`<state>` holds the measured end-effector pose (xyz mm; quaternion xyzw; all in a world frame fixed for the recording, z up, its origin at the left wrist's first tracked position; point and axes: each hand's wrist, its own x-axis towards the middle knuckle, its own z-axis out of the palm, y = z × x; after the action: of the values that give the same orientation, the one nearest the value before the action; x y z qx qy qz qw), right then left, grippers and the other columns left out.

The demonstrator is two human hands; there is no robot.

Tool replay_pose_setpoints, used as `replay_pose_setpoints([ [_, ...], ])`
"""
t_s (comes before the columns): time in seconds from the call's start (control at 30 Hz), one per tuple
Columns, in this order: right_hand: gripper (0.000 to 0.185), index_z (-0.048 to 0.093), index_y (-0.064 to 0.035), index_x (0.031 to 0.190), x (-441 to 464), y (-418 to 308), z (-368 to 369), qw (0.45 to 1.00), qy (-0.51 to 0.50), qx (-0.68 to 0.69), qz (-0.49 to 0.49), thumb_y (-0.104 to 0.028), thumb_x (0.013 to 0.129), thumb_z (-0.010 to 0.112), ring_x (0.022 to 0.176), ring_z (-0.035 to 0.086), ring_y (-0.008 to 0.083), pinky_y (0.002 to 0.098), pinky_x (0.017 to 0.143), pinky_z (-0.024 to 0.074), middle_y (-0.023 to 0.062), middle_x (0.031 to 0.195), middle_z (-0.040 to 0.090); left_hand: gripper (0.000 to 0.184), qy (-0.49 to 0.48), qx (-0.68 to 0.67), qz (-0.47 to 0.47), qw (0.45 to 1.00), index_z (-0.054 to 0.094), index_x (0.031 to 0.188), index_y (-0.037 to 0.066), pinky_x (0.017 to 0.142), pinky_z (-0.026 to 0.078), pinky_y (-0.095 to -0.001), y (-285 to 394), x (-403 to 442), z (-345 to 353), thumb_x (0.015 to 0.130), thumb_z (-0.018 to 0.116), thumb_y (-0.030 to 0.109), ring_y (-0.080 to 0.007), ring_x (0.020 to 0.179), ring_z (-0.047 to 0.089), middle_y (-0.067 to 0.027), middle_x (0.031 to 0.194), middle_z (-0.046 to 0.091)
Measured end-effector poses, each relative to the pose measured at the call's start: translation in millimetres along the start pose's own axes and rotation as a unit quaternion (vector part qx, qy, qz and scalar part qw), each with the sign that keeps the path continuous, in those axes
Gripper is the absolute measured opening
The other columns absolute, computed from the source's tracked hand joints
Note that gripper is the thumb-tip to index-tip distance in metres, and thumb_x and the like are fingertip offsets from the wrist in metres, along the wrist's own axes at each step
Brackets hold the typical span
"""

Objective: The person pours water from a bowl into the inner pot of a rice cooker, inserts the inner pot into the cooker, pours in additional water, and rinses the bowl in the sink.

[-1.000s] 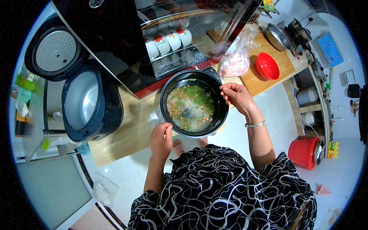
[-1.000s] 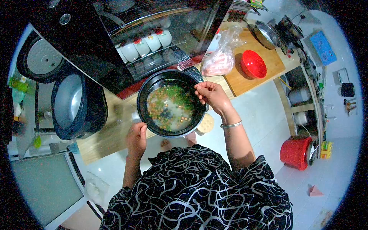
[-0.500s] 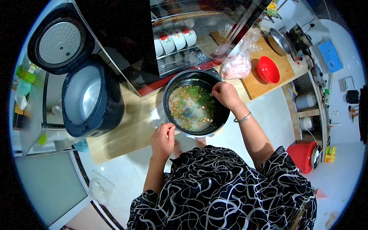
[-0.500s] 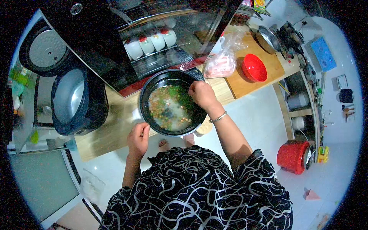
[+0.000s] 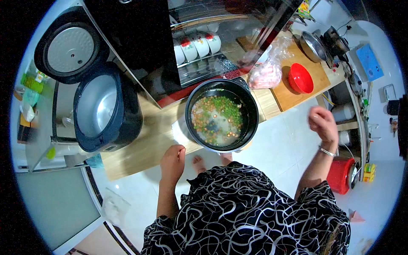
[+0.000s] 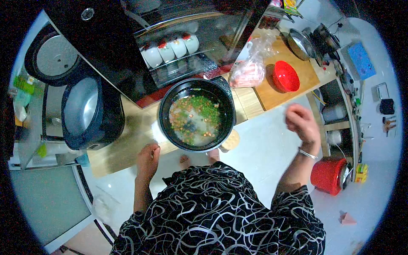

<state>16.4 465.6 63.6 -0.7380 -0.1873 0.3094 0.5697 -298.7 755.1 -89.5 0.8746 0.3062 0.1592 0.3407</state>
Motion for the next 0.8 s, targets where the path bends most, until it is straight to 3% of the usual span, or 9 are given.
replay_pose_setpoints([
  [0.13,0.018,0.055,-0.005,0.089,-32,86,-67,0.979,0.092,0.182,0.011,-0.019,0.078,0.056,0.061,0.051,0.0104,0.0209,0.046,0.04,0.0083,0.079,0.057,0.01,-0.078,0.101,0.063,0.99,0.055,0.083,0.008,0.06,0.045,-0.0364,-11,-2,2,0.08,0.049,0.014,-0.0297,0.07,0.056,-0.0116,0.078,0.057],
  [0.17,0.016,0.055,-0.0053,0.087,-41,121,-76,0.972,0.151,-0.144,0.111,-0.018,0.077,0.057,0.064,0.053,0.0127,0.0232,0.05,0.0419,0.0074,0.081,0.058,0.014,-0.159,0.132,0.028,0.978,0.056,0.086,0.006,0.066,0.045,-0.0385,-10,-1,2,0.081,0.047,0.016,-0.0302,0.076,0.056,-0.0129,0.084,0.057],
  [0.23,0.014,0.056,-0.0061,0.084,-45,177,-95,0.62,0.212,-0.708,0.264,-0.016,0.074,0.059,0.07,0.058,0.0173,0.0278,0.059,0.0457,0.0058,0.086,0.059,0.019,-0.231,0.16,-0.006,0.96,0.056,0.089,0.005,0.072,0.044,-0.0406,-12,-3,4,0.083,0.044,0.018,-0.0307,0.083,0.055,-0.0141,0.09,0.058],
  [0.3,0.019,0.057,-0.004,0.084,-32,203,-111,0.835,0.224,-0.272,0.422,-0.02,0.073,0.061,0.089,0.058,0.0213,0.0357,0.076,0.0451,0.0113,0.097,0.059,0.022,-0.3,0.186,0.021,0.935,0.055,0.093,0.004,0.076,0.043,-0.0414,-28,-9,16,0.083,0.042,0.018,-0.0317,0.088,0.054,-0.015,0.094,0.057],
  [0.37,0.044,0.05,-0.0043,0.108,-33,183,-74,0.76,0.092,-0.442,0.467,-0.025,0.071,0.063,0.097,0.055,0.027,0.0394,0.084,0.042,0.0199,0.103,0.056,0.025,-0.39,0.244,0.017,0.888,0.054,0.098,0.004,0.08,0.041,-0.0415,-34,-10,25,0.084,0.042,0.02,-0.0325,0.093,0.053,-0.0166,0.099,0.056],
  [0.5,0.104,-0.003,-0.0115,0.135,-51,217,-39,0.822,0.02,-0.447,0.352,-0.04,0.065,0.069,0.112,0.043,0.0318,0.0361,0.091,0.0378,0.0243,0.118,0.045,0.017,-0.311,0.059,0.023,0.948,0.051,0.083,0.004,0.072,0.043,-0.0452,-61,-35,49,0.082,0.044,0.02,-0.038,0.082,0.053,-0.0202,0.085,0.055],
  [0.57,0.102,-0.001,-0.0123,0.135,-49,246,-22,0.861,-0.037,-0.252,0.44,-0.053,0.067,0.063,0.112,0.041,0.0362,0.0489,0.089,0.0361,0.0242,0.131,0.027,0.026,-0.436,0.019,-0.059,0.898,0.051,0.087,0.003,0.075,0.042,-0.0435,-68,-44,57,0.082,0.045,0.028,-0.0392,0.085,0.052,-0.0209,0.088,0.056],
  [0.67,0.096,-0.011,-0.0309,0.132,-60,241,48,0.764,-0.169,-0.168,0.599,-0.075,0.065,0.04,0.105,0.043,0.0454,0.0665,0.08,0.0286,0.0274,0.136,0.007,0.026,-0.585,-0.039,-0.141,0.797,0.052,0.087,0.003,0.073,0.042,-0.0428,-89,-79,67,0.082,0.045,0.027,-0.0377,0.083,0.053,-0.0201,0.086,0.056],
  [0.8,0.04,0.046,-0.0062,0.112,-86,299,88,0.847,-0.322,-0.189,0.379,-0.03,0.08,0.049,0.084,0.053,0.0222,0.0359,0.074,0.0436,0.0097,0.102,0.054,0.025,-0.66,-0.1,-0.24,0.705,0.052,0.086,0.003,0.07,0.043,-0.0418,-120,-125,64,0.081,0.045,0.026,-0.0358,0.081,0.053,-0.019,0.085,0.056],
])
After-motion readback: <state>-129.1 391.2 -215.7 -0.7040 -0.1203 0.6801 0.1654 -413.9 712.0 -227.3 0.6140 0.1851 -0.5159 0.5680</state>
